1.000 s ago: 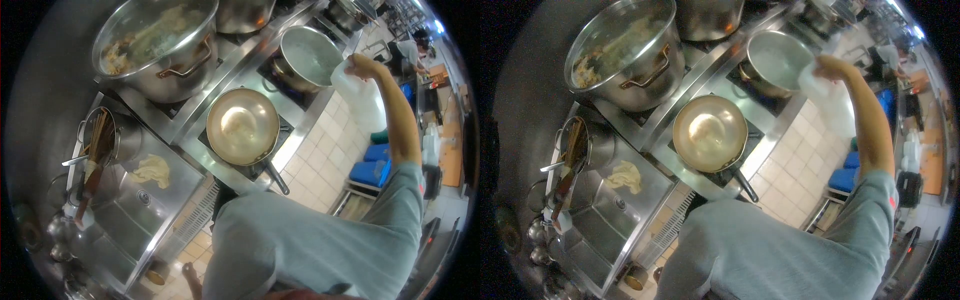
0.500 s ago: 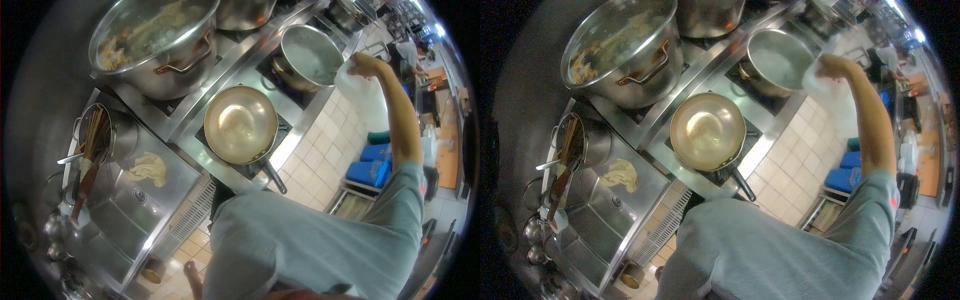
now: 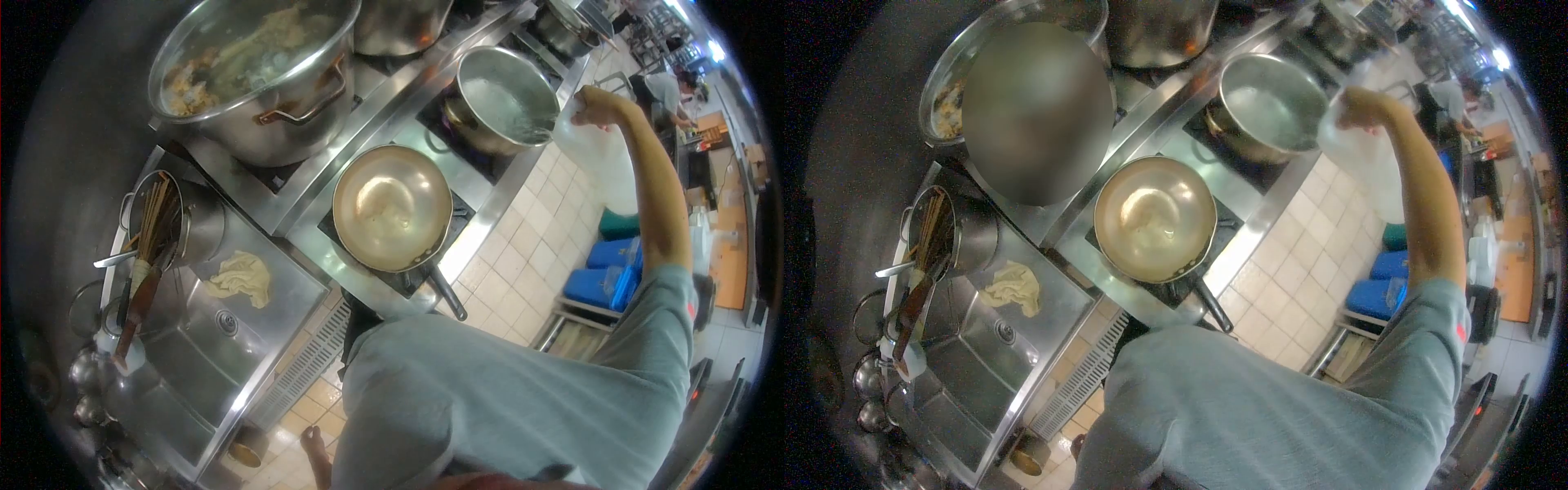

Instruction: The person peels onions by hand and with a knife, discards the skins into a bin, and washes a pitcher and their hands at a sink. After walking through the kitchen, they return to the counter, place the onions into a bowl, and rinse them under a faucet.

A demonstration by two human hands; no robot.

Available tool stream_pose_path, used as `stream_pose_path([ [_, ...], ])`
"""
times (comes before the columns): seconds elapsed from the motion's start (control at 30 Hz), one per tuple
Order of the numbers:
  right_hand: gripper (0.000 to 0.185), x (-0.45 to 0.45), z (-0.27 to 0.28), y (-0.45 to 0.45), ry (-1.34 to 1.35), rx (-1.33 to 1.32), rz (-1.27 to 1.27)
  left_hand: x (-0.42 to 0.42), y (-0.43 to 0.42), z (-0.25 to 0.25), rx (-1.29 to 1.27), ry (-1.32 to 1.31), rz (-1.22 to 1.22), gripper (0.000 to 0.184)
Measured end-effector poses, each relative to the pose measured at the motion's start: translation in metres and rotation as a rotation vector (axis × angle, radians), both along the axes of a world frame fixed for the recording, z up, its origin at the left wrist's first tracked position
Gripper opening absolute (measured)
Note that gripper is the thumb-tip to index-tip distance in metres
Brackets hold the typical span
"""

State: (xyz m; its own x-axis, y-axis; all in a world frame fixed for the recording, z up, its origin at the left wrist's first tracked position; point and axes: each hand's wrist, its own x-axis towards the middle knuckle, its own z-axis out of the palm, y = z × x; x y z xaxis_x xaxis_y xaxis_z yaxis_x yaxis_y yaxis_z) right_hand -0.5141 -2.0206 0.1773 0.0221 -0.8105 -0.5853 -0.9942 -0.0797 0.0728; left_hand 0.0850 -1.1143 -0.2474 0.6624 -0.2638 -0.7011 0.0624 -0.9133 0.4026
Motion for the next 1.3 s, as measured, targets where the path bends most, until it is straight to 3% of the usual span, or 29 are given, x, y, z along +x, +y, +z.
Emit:
stream_pose_path([
  [0.07,0.024,0.0,0.002,0.001,0.023,-0.002,0.003,0.0,0.005,-0.004,0.016,0.013,-0.003,0.044],
  [0.17,0.025,-0.003,0.003,0.001,0.001,-0.016,0.016,-0.018,-0.032,0.036,0.076,-0.044,-0.077,0.044],
  [0.23,0.026,-0.002,0.005,0.002,0.03,-0.018,0.021,-0.022,-0.042,0.045,0.073,0.006,0.046,0.043],
  [0.37,0.027,0.0,0.014,0.007,0.03,-0.015,0.039,-0.019,-0.021,0.023,0.064,-0.024,-0.014,0.042],
  [0.47,0.027,-0.003,0.015,0.007,0.035,-0.009,0.052,-0.021,-0.009,0.004,-0.007,0.0,0.112,0.042],
  [0.53,0.028,-0.006,0.013,0.005,0.043,-0.014,0.07,-0.029,-0.024,0.026,0.031,-0.069,-0.116,0.043],
  [0.77,0.035,-0.004,-0.005,-0.005,0.046,-0.057,0.157,-0.052,-0.029,0.034,0.07,-0.02,0.008,0.043],
  [0.87,0.04,0.015,-0.011,-0.006,0.047,-0.14,0.114,-0.054,-0.016,0.023,0.09,-0.079,-0.109,0.043],
  [0.97,0.046,0.03,-0.018,-0.012,0.124,-0.08,0.209,-0.053,-0.001,-0.002,-0.045,-0.126,-0.058,0.041],
  [1.03,0.042,0.033,-0.026,-0.017,0.114,-0.162,0.407,-0.062,-0.039,0.035,0.069,-0.078,-0.155,0.042],
  [1.17,0.036,0.035,-0.044,-0.035,0.207,-0.183,0.583,-0.059,-0.035,0.0,-0.07,0.07,-0.088,0.043],
  [1.2,0.034,0.029,-0.049,-0.039,0.219,-0.214,0.602,-0.063,-0.051,0.022,-0.07,0.062,-0.082,0.043],
  [1.27,0.031,0.019,-0.049,-0.038,0.224,-0.253,0.623,-0.078,-0.132,0.1,0.06,0.04,-0.442,0.045],
  [1.3,0.03,0.018,-0.044,-0.033,0.182,-0.292,0.573,-0.077,-0.147,0.104,0.062,0.033,-0.434,0.045],
])
